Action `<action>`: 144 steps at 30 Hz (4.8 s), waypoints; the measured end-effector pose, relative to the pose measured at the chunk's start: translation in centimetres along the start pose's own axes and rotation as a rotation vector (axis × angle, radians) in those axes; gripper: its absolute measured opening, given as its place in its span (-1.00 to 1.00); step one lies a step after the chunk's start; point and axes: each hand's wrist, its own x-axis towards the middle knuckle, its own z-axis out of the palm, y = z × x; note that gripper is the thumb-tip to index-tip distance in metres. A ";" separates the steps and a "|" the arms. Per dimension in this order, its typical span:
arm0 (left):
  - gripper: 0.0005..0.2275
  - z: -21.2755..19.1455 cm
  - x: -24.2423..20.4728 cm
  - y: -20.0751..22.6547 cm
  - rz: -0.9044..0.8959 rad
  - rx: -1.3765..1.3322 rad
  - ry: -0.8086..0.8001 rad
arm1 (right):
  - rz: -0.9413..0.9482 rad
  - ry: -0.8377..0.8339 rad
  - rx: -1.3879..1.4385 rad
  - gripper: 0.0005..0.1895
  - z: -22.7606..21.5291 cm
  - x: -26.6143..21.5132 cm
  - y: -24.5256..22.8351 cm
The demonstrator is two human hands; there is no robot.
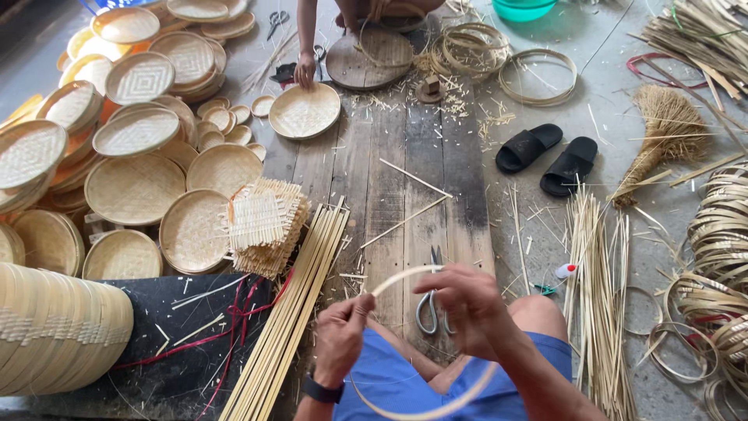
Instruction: The person constructs a circular bamboo frame by bending a bamboo strip into a hoop, securing the overlapping ends with a small bamboo connector, and trimming excess material with shears while sitting on the floor surrounded by completed trays.
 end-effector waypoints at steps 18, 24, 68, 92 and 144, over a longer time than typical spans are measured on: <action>-0.33 3.5 2.8 -4.3 -0.563 -0.286 -0.709 | -0.370 -0.486 -0.931 -0.81 6.1 -2.0 8.7; -0.30 4.0 2.1 -4.4 -0.385 -0.139 -0.592 | -0.255 -0.388 -0.846 -0.78 6.3 -2.4 8.1; -0.57 -18.1 -5.3 -27.9 -0.670 1.274 0.150 | 0.837 0.137 0.224 -0.68 3.2 -1.4 21.0; -0.80 -17.4 -6.4 -20.9 -0.479 0.159 -0.461 | 0.887 0.765 0.643 -0.63 0.5 -3.2 24.6; -0.72 5.0 3.3 0.3 -0.380 0.054 -1.056 | -0.200 -0.254 -0.444 -0.54 -2.6 -8.4 6.9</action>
